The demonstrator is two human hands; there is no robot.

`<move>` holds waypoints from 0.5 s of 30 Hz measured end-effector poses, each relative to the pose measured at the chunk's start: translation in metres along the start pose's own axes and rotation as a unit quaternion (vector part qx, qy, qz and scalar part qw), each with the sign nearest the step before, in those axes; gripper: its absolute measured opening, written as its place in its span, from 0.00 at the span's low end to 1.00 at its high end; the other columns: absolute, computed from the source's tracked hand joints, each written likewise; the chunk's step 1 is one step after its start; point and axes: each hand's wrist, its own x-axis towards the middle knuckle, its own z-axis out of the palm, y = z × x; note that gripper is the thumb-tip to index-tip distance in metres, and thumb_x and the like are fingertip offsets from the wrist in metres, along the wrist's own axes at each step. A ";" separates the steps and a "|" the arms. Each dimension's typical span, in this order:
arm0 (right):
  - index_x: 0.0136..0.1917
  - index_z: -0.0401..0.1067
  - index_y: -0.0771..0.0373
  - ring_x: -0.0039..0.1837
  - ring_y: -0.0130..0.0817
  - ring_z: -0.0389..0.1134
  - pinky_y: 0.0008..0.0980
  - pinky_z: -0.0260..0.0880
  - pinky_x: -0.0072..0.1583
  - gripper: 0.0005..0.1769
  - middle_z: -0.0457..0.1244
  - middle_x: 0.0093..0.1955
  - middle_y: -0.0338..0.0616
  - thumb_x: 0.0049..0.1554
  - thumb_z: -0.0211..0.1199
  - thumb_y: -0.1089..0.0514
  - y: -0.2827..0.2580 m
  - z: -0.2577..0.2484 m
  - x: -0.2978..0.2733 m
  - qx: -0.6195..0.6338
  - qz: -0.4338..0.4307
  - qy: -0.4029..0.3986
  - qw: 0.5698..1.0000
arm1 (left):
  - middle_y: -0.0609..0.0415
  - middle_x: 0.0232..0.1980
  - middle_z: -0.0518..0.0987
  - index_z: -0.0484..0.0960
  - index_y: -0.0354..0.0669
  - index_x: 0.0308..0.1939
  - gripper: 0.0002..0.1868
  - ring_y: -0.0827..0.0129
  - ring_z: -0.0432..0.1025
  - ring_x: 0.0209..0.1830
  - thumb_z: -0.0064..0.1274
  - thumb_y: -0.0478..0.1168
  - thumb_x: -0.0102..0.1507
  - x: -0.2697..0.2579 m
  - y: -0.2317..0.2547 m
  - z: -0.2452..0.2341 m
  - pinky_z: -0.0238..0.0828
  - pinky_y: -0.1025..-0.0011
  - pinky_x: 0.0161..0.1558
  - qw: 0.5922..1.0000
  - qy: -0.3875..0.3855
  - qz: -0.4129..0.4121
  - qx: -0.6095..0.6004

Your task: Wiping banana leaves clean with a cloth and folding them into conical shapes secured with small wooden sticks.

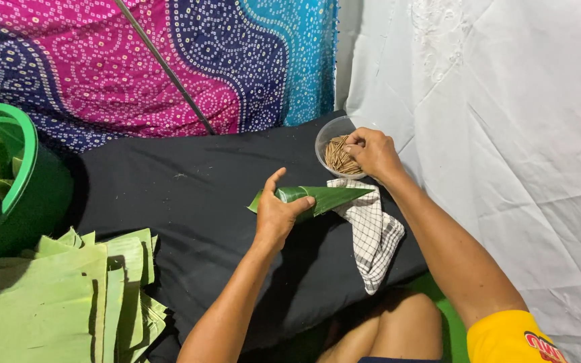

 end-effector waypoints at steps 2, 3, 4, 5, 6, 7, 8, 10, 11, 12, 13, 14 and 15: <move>0.44 0.80 0.61 0.40 0.33 0.74 0.35 0.73 0.46 0.07 0.72 0.38 0.44 0.53 0.71 0.57 -0.004 -0.002 -0.001 0.000 0.010 -0.004 1.000 | 0.48 0.40 0.81 0.64 0.44 0.72 0.48 0.69 0.78 0.33 0.68 0.28 0.49 0.001 -0.003 -0.002 0.81 0.72 0.35 1.000 0.003 0.013 0.010; 0.44 0.80 0.60 0.39 0.33 0.73 0.34 0.73 0.45 0.07 0.72 0.38 0.44 0.53 0.72 0.56 -0.006 -0.003 0.000 0.000 0.020 -0.007 1.000 | 0.48 0.41 0.81 0.65 0.43 0.72 0.48 0.69 0.78 0.33 0.68 0.28 0.49 0.002 -0.004 -0.003 0.81 0.72 0.35 0.999 0.005 0.027 0.021; 0.44 0.80 0.60 0.39 0.33 0.73 0.34 0.73 0.45 0.07 0.72 0.38 0.44 0.53 0.72 0.56 -0.007 -0.004 -0.001 0.000 0.020 -0.008 1.000 | 0.48 0.41 0.81 0.65 0.43 0.72 0.48 0.69 0.78 0.33 0.68 0.28 0.49 0.001 -0.001 -0.003 0.81 0.72 0.35 0.999 0.006 0.027 0.020; 0.44 0.80 0.60 0.39 0.32 0.73 0.34 0.73 0.44 0.07 0.72 0.37 0.44 0.53 0.72 0.56 -0.008 -0.005 -0.001 -0.002 0.024 -0.008 1.000 | 0.48 0.41 0.81 0.65 0.44 0.72 0.48 0.69 0.78 0.33 0.68 0.29 0.49 -0.001 0.002 -0.002 0.81 0.72 0.35 0.999 0.008 0.023 0.029; 0.43 0.80 0.61 0.38 0.31 0.73 0.34 0.72 0.43 0.07 0.72 0.37 0.43 0.53 0.71 0.56 -0.009 -0.005 -0.002 -0.005 0.029 -0.008 1.000 | 0.48 0.41 0.81 0.65 0.44 0.72 0.48 0.69 0.78 0.33 0.69 0.29 0.49 -0.002 0.005 -0.002 0.80 0.72 0.35 0.999 0.011 0.019 0.038; 0.43 0.80 0.61 0.38 0.31 0.73 0.34 0.72 0.43 0.07 0.72 0.37 0.43 0.53 0.71 0.56 -0.014 -0.007 -0.003 -0.005 0.028 -0.009 1.000 | 0.48 0.41 0.81 0.65 0.44 0.72 0.48 0.69 0.78 0.33 0.69 0.29 0.49 -0.003 0.007 -0.002 0.80 0.72 0.35 0.999 0.011 0.019 0.037; 0.44 0.79 0.62 0.38 0.31 0.72 0.34 0.72 0.42 0.07 0.71 0.36 0.44 0.55 0.70 0.57 -0.019 -0.009 -0.005 0.021 0.053 -0.018 0.998 | 0.48 0.41 0.81 0.65 0.45 0.72 0.48 0.69 0.79 0.33 0.68 0.30 0.49 -0.004 0.010 -0.002 0.81 0.71 0.35 0.999 0.012 0.009 0.031; 0.44 0.78 0.63 0.37 0.30 0.72 0.33 0.72 0.41 0.07 0.71 0.35 0.44 0.57 0.68 0.57 -0.020 -0.009 -0.006 0.046 0.079 -0.030 0.995 | 0.48 0.41 0.81 0.64 0.45 0.72 0.48 0.69 0.79 0.33 0.68 0.30 0.49 -0.005 0.010 -0.002 0.82 0.71 0.35 1.000 0.015 -0.003 0.025; 0.46 0.77 0.64 0.38 0.28 0.72 0.31 0.72 0.41 0.06 0.71 0.36 0.43 0.58 0.66 0.59 -0.015 -0.007 -0.006 0.043 0.046 -0.007 0.998 | 0.48 0.42 0.81 0.65 0.45 0.72 0.47 0.69 0.79 0.33 0.68 0.30 0.49 -0.005 0.008 -0.003 0.82 0.70 0.35 0.999 0.019 0.004 0.027; 0.48 0.76 0.65 0.38 0.25 0.72 0.28 0.71 0.42 0.06 0.70 0.36 0.43 0.59 0.65 0.61 -0.010 -0.006 -0.005 0.039 0.013 0.018 0.999 | 0.47 0.42 0.80 0.65 0.45 0.72 0.47 0.68 0.78 0.33 0.67 0.30 0.50 -0.004 0.006 -0.004 0.81 0.70 0.34 0.999 0.021 0.013 0.028; 0.48 0.76 0.65 0.38 0.25 0.72 0.28 0.71 0.42 0.06 0.70 0.36 0.43 0.59 0.65 0.61 -0.021 -0.010 -0.012 0.038 0.013 0.017 0.999 | 0.47 0.42 0.80 0.65 0.45 0.72 0.47 0.68 0.78 0.33 0.67 0.30 0.50 -0.003 0.003 -0.005 0.81 0.70 0.34 0.999 0.022 0.012 0.028; 0.50 0.75 0.65 0.39 0.24 0.72 0.27 0.73 0.40 0.06 0.69 0.37 0.42 0.60 0.63 0.61 -0.033 -0.015 -0.019 0.091 0.035 0.011 0.995 | 0.48 0.42 0.81 0.66 0.44 0.71 0.45 0.69 0.78 0.34 0.68 0.31 0.50 -0.003 0.001 -0.007 0.81 0.71 0.35 0.999 0.027 0.035 0.029; 0.52 0.74 0.65 0.39 0.23 0.71 0.26 0.74 0.38 0.07 0.68 0.38 0.41 0.60 0.61 0.62 -0.046 -0.019 -0.025 0.143 0.058 0.005 0.988 | 0.48 0.42 0.81 0.67 0.44 0.71 0.44 0.69 0.78 0.35 0.68 0.31 0.51 -0.002 0.000 -0.009 0.81 0.72 0.36 0.997 0.032 0.057 0.030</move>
